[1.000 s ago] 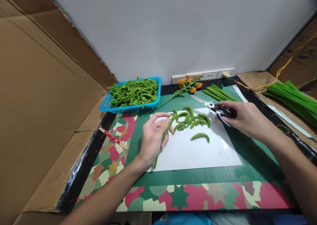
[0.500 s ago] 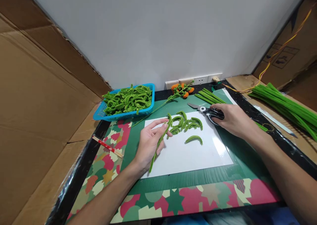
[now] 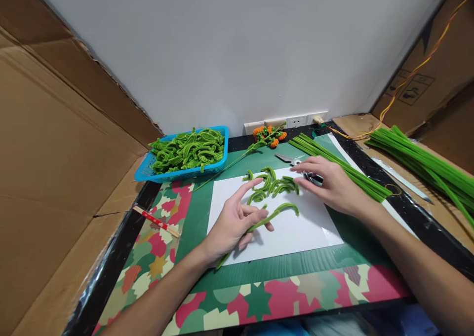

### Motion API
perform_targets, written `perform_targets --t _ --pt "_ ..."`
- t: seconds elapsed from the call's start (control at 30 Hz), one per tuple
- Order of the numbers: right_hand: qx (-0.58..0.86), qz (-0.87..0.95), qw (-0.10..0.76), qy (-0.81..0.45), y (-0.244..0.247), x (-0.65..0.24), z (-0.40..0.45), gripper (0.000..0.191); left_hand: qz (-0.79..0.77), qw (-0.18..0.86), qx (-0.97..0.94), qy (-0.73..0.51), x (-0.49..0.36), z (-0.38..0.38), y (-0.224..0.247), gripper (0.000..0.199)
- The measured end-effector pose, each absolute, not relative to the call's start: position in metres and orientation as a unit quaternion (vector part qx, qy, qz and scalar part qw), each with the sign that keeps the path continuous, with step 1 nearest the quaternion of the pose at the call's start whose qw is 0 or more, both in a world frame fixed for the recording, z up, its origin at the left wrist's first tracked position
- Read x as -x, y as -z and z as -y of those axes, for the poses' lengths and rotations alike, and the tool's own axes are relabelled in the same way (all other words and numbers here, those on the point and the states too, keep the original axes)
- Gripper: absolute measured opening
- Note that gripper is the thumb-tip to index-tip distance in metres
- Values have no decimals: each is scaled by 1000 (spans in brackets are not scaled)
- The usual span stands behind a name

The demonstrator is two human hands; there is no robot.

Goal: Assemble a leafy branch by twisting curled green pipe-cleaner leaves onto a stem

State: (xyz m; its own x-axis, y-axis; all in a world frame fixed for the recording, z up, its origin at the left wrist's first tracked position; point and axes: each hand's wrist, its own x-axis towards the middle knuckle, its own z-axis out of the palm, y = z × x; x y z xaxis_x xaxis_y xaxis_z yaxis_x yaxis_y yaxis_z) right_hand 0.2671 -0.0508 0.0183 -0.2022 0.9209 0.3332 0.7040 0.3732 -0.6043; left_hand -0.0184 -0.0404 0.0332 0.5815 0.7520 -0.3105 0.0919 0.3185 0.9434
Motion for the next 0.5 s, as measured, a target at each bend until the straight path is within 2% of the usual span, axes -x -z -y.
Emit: perform_targets --t 0.07,0.13,0.33,0.5 --pt "436 766 382 -279 -26 -253 56 24 -382 721 -538 -213 17 43 -33 105" --pt "371 768 387 -350 -29 -240 61 25 -376 726 -538 -203 17 45 -32 111" --pt "319 763 377 -418 -19 -220 65 13 -361 739 -538 -184 18 45 -26 119" --pt "327 688 437 -478 -14 -209 66 10 -360 741 -536 -185 18 46 -24 114"
